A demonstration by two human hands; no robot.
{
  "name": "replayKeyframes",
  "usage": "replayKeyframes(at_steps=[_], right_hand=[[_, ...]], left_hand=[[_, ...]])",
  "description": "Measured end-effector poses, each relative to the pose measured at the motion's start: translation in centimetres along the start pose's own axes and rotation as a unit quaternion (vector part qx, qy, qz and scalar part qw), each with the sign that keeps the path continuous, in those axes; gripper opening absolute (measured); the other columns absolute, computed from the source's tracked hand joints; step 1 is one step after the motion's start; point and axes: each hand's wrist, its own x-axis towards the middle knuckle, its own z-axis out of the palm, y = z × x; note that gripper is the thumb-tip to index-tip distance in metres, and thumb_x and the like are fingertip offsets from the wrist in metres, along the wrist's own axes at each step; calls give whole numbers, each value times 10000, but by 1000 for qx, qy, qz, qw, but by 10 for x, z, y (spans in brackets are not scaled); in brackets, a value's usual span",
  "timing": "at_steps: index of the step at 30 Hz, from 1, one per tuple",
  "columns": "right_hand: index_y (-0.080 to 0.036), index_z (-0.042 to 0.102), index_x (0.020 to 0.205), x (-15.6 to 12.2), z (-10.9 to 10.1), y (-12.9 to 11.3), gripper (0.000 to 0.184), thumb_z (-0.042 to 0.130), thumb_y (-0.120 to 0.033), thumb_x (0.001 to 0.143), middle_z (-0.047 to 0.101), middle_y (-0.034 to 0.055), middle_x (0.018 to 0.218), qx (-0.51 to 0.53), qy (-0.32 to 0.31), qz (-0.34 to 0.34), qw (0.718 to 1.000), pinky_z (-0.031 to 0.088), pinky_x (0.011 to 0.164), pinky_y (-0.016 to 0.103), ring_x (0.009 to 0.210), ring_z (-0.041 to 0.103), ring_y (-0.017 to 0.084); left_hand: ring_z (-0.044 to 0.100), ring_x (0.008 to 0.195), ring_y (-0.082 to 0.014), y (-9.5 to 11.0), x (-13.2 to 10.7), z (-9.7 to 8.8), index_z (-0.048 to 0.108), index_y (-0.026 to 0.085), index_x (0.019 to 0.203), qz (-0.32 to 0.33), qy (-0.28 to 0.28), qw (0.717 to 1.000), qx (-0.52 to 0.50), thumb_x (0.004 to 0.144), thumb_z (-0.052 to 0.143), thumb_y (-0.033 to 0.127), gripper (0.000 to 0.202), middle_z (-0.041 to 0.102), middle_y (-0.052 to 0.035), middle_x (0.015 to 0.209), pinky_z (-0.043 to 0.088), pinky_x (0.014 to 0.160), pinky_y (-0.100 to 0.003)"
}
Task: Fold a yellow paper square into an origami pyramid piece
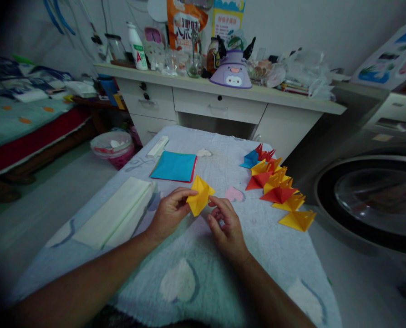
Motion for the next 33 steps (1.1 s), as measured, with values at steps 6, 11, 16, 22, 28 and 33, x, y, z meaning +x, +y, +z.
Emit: replayKeyframes(at_steps=[6, 11, 16, 22, 28, 33], right_hand=[[-339, 516, 1307, 0, 1, 0, 402, 542, -242, 918, 535, 52, 1099, -4, -5, -7, 1000, 500, 748, 331, 824, 553, 159], [-333, 534, 1288, 1, 1, 0, 388, 546, -239, 912, 533, 50, 1074, -10, -2, -14, 1000, 495, 741, 327, 825, 550, 164], [-329, 556, 1274, 1, 0, -2, 381, 544, -218, 910, 526, 43, 1022, -20, -10, -18, 1000, 484, 740, 324, 829, 545, 165], [-314, 592, 1229, 1, -1, -2, 336, 546, -214, 911, 518, 43, 993, -27, -9, -21, 999, 475, 730, 323, 824, 539, 166], [-296, 616, 1187, 1, -2, -2, 292, 550, -224, 912, 527, 53, 1028, -25, -5, -15, 1000, 478, 735, 324, 830, 549, 168], [-277, 646, 1088, 2, -2, -3, 207, 560, -219, 910, 529, 50, 1013, -27, 6, -20, 999, 483, 736, 311, 877, 560, 175]], left_hand=[[613, 962, -163, 0, 0, 0, 691, 226, 1061, 2, -9, 1000, 3, 776, 607, 70, 336, 626, -49, 1058, 498, 836, -277], [624, 960, -169, 0, -1, 1, 696, 215, 1051, -4, -12, 1000, -7, 772, 618, 89, 316, 637, -56, 1057, 507, 834, -280], [636, 987, -177, -2, -2, 2, 690, 208, 1068, -16, -14, 1000, -23, 776, 618, 102, 319, 657, -65, 1097, 517, 852, -290], [646, 962, -176, 2, -3, 3, 675, 194, 1082, -41, -23, 999, -25, 773, 604, 105, 329, 683, -66, 1067, 524, 840, -299], [642, 912, -171, 8, -3, 3, 670, 176, 1066, -65, -22, 997, -19, 769, 633, 155, 300, 694, -64, 1021, 518, 790, -283], [632, 838, -155, 10, -5, 5, 660, 175, 1083, -83, -35, 996, -10, 768, 639, 162, 317, 694, -53, 984, 497, 744, -272]])
